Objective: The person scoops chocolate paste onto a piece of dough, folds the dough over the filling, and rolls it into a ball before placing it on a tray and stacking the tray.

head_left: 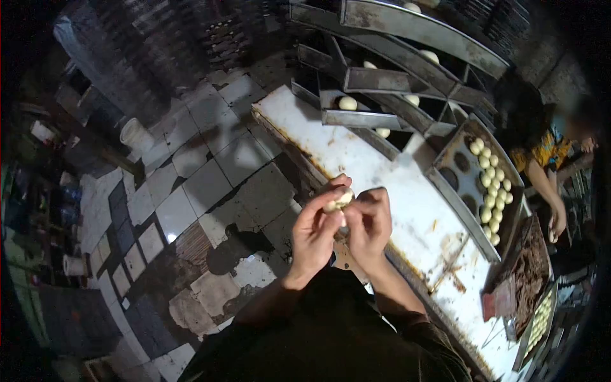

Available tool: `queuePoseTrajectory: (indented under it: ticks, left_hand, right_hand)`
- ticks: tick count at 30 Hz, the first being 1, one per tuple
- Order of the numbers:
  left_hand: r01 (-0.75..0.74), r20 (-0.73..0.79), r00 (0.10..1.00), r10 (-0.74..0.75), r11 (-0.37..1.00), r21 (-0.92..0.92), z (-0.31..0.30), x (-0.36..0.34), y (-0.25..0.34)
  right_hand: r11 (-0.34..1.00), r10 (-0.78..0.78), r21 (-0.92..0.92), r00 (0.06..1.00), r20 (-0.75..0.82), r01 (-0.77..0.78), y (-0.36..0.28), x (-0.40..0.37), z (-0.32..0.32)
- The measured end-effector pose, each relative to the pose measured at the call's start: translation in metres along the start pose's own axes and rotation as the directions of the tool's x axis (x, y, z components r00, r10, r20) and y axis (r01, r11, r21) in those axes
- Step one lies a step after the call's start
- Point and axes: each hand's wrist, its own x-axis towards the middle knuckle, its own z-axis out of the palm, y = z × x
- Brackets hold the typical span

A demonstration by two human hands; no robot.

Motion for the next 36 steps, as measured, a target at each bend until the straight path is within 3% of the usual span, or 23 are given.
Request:
queuePoseTrajectory:
  ticks: [1, 3, 5, 7, 8, 9, 11, 13, 15, 17, 18, 20, 21, 23, 25, 27, 28, 29, 31, 32, 33, 35, 36]
  left_hand:
    - [0.059, -0.088, 0.995, -0.053, 0.996, 0.07, -0.002, 0.015, -0.001]
    - [0.238, -0.287, 0.91, -0.298, 0.945, -0.225, 0.009, 0.05, 0.01]
    - [0.321, -0.224, 0.916, -0.332, 0.943, -0.087, 0.008, 0.064, 0.0]
    - [0.281, -0.109, 0.954, -0.28, 0.96, -0.002, 0.007, 0.066, -0.017]
    - [0.109, 0.0, 0.994, -0.109, 0.992, 0.065, 0.013, 0.067, -0.019]
    - [0.042, 0.01, 0.999, -0.045, 0.978, 0.207, 0.015, 0.071, -0.023]
    - [-0.065, 0.129, 0.991, 0.031, 0.962, 0.265, 0.006, 0.09, -0.03]
    - [-0.041, 0.017, 0.999, 0.038, 0.969, 0.245, 0.006, 0.111, -0.032]
    - [0.175, -0.189, 0.967, -0.173, 0.985, -0.009, 0.018, 0.134, -0.019]
    - [0.266, -0.029, 0.96, -0.277, 0.942, -0.206, 0.003, 0.14, -0.033]
    - [0.181, 0.138, 0.975, -0.174, 0.982, -0.045, -0.005, 0.14, -0.037]
    - [0.059, 0.115, 0.991, -0.064, 0.997, 0.045, -0.009, 0.136, -0.041]
    - [-0.009, 0.139, 0.99, 0.002, 0.999, 0.052, -0.017, 0.141, -0.04]
    - [-0.033, 0.121, 0.992, 0.033, 0.999, -0.004, -0.038, 0.161, -0.041]
    - [-0.005, -0.008, 1.0, 0.004, 0.992, -0.129, -0.057, 0.191, -0.032]
    - [0.132, -0.143, 0.977, -0.16, 0.973, -0.188, -0.081, 0.227, -0.01]
    - [0.16, -0.105, 0.979, -0.175, 0.977, -0.143, -0.099, 0.236, -0.009]
    - [0.228, -0.04, 0.971, -0.236, 0.963, -0.146, -0.111, 0.242, -0.007]
    - [0.136, 0.003, 0.991, -0.137, 0.987, 0.086, -0.14, 0.244, -0.012]
    - [0.016, 0.06, 0.998, -0.02, 0.997, 0.072, -0.142, 0.257, -0.012]
    - [0.046, 0.03, 0.998, -0.048, 0.996, 0.07, -0.143, 0.264, -0.01]
    - [0.288, -0.013, 0.958, -0.288, 0.958, 0.001, -0.155, 0.28, -0.002]
    - [0.321, -0.017, 0.946, -0.322, 0.946, -0.045, -0.167, 0.289, -0.007]
  right_hand:
    - [0.989, -0.126, -0.079, 0.992, 0.02, 0.127, 0.002, 0.006, 0.004]
    - [0.94, -0.214, -0.255, 0.973, 0.083, 0.228, 0.011, 0.014, 0.006]
    - [0.877, -0.349, -0.302, 0.927, 0.135, 0.374, 0.028, 0.035, 0.001]
    - [0.956, -0.221, -0.171, 0.969, 0.108, 0.237, 0.04, 0.057, -0.007]
    - [0.993, -0.021, 0.117, 0.999, -0.048, 0.026, 0.047, 0.067, -0.002]
    - [0.914, 0.13, 0.403, 0.977, -0.166, -0.053, 0.036, 0.082, 0.005]
    - [0.989, -0.007, 0.151, 1.0, -0.019, 0.01, 0.048, 0.085, -0.005]
    - [0.99, -0.136, 0.023, 0.99, -0.025, 0.137, 0.052, 0.085, 0.005]
    - [0.978, -0.158, -0.123, 0.985, 0.07, 0.166, 0.053, 0.081, 0.009]
    - [0.897, -0.261, -0.351, 0.963, 0.073, 0.269, 0.06, 0.091, 0.006]
    - [0.926, -0.22, -0.31, 0.975, 0.019, 0.215, 0.063, 0.099, 0.006]
    - [0.985, -0.096, -0.148, 0.992, -0.076, 0.084, 0.066, 0.116, 0.012]
    - [0.967, 0.069, 0.254, 0.976, -0.207, -0.015, 0.061, 0.124, 0.029]
    - [0.996, 0.094, -0.013, 0.994, 0.051, -0.094, 0.064, 0.132, 0.037]
    - [0.97, -0.1, -0.203, 0.98, 0.172, 0.135, 0.064, 0.143, 0.065]
    - [0.981, -0.13, -0.11, 0.962, 0.241, 0.16, 0.066, 0.151, 0.107]
    - [0.942, -0.211, -0.197, 0.937, 0.278, 0.271, 0.074, 0.159, 0.121]
    - [0.892, -0.3, -0.276, 0.925, 0.234, 0.359, 0.081, 0.172, 0.133]
    - [0.951, -0.135, -0.277, 0.99, 0.034, 0.139, 0.088, 0.191, 0.154]
    - [0.955, -0.16, -0.264, 0.983, -0.086, 0.133, 0.087, 0.211, 0.168]
    - [0.947, -0.09, -0.315, 0.995, -0.052, 0.069, 0.085, 0.225, 0.173]
    - [0.969, 0.026, -0.24, 0.995, -0.098, -0.049, 0.096, 0.237, 0.193]
    - [0.947, -0.029, -0.321, 1.0, -0.007, 0.025, 0.101, 0.239, 0.2]
